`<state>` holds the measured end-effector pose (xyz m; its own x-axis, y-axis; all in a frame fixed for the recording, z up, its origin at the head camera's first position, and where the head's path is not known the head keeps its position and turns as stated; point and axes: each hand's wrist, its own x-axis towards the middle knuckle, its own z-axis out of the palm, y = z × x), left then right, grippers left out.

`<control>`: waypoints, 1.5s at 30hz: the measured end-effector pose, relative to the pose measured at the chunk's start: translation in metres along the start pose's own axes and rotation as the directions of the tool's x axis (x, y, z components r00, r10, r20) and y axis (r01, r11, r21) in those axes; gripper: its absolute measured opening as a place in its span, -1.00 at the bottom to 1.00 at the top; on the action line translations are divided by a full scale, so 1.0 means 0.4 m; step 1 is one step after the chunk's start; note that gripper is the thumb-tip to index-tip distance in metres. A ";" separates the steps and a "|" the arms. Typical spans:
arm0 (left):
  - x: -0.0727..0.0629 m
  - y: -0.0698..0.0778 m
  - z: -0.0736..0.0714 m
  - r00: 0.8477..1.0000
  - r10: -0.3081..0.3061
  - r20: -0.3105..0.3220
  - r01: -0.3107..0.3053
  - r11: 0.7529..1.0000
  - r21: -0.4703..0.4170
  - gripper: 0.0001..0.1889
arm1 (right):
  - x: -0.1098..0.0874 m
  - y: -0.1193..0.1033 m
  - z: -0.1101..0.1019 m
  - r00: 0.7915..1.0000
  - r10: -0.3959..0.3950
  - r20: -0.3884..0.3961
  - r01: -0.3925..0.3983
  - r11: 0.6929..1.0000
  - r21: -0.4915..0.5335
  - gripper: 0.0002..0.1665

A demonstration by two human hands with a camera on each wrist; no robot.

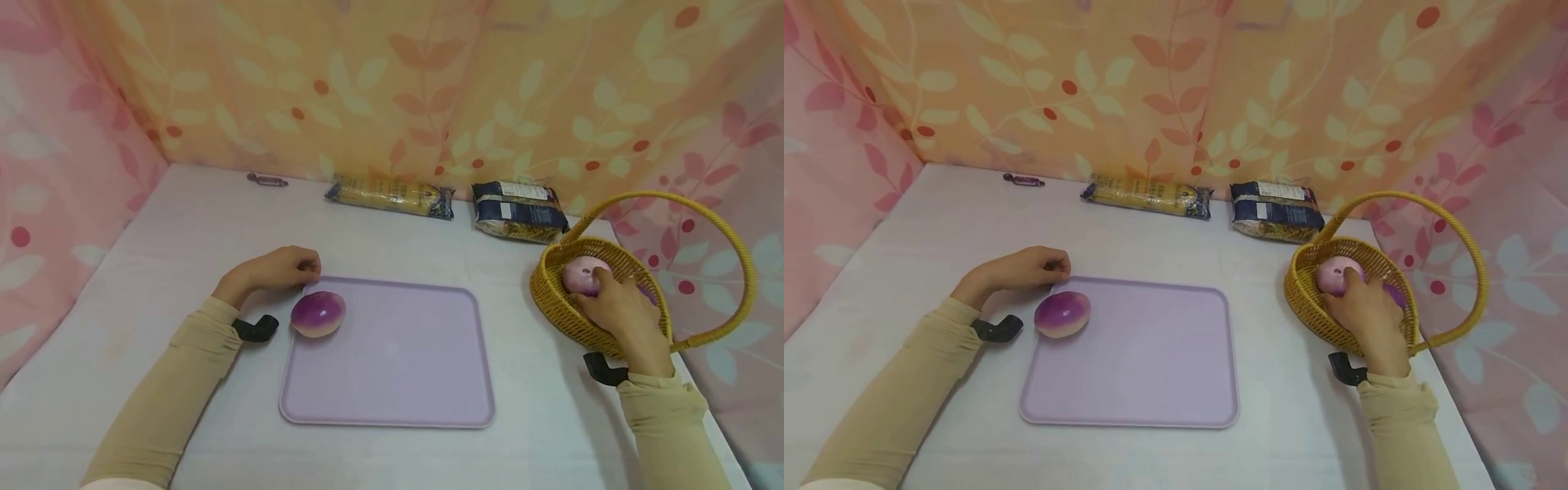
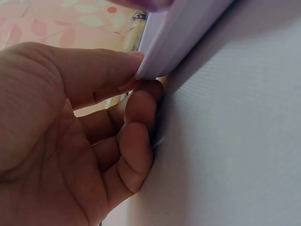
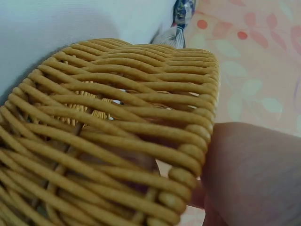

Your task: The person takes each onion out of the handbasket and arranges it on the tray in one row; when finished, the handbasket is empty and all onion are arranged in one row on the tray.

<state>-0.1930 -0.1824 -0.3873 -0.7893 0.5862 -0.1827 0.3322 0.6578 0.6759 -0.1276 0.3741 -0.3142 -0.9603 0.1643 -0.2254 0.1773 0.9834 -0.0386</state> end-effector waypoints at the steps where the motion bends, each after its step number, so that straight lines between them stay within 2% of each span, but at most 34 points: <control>1: 0.000 0.001 -0.001 1.000 0.000 0.000 0.000 1.000 0.005 -0.94 | -0.004 0.000 -0.001 1.000 0.004 0.011 -0.003 1.000 -0.003 0.04; 11: -0.004 0.002 0.000 1.000 0.003 0.002 -0.003 1.000 0.007 -0.93 | -0.028 0.003 -0.017 0.996 0.002 0.087 -0.001 1.000 -0.020 -0.14; 15: -0.001 0.003 0.000 1.000 -0.001 0.003 0.001 1.000 0.007 -0.93 | -0.029 0.007 -0.021 0.996 -0.014 0.088 0.015 1.000 -0.006 -0.23; 19: -0.001 0.007 0.001 1.000 -0.013 -0.001 0.013 1.000 0.007 -0.93 | -0.033 0.003 -0.015 0.998 -0.048 0.033 0.047 0.999 0.006 -0.41; 24: -0.004 0.007 0.005 0.999 -0.011 -0.031 0.012 1.000 0.013 -0.94 | -0.051 -0.008 -0.014 0.990 -0.061 -0.128 0.066 0.997 0.031 -0.46; 28: -0.007 0.004 0.011 0.998 -0.012 -0.057 0.013 1.000 0.013 -0.94 | -0.070 -0.025 -0.019 0.942 -0.091 -0.324 0.117 0.991 0.062 -0.49; 30: -0.008 0.002 0.014 0.998 -0.012 -0.069 0.013 1.000 0.012 -0.94 | -0.079 -0.041 -0.026 0.913 -0.112 -0.391 0.150 0.986 0.069 -0.46; 31: -0.009 0.002 0.015 0.997 -0.013 -0.074 0.014 1.000 0.012 -0.94 | -0.085 -0.052 -0.030 0.906 -0.118 -0.407 0.160 0.985 0.070 -0.43; 35: -0.011 0.003 0.018 0.996 -0.008 -0.091 0.011 1.000 0.026 -0.94 | -0.112 -0.115 -0.049 0.917 -0.142 -0.373 0.201 0.972 0.123 -0.22; 37: -0.012 0.004 0.018 0.996 -0.005 -0.093 0.008 0.999 0.038 -0.94 | -0.121 -0.154 -0.051 0.910 -0.186 -0.369 0.255 0.956 0.148 -0.19; 39: -0.014 0.005 0.018 0.996 -0.001 -0.093 0.006 0.999 0.052 -0.93 | -0.127 -0.195 -0.045 0.884 -0.250 -0.394 0.335 0.928 0.164 -0.23; 43: -0.018 0.008 0.013 0.996 0.000 -0.085 0.006 0.998 0.065 -0.92 | -0.126 -0.273 -0.005 0.805 -0.395 -0.442 0.495 0.858 0.135 -0.33; 45: -0.018 0.008 0.011 0.997 0.001 -0.077 0.004 0.998 0.066 -0.91 | -0.126 -0.312 0.019 0.794 -0.441 -0.419 0.532 0.837 0.129 -0.33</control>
<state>-0.1839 -0.1825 -0.3869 -0.8264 0.5486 -0.1267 0.3620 0.6900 0.6267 -0.0998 0.2425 -0.3053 -0.9309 -0.2707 0.2454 -0.3350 0.9004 -0.2776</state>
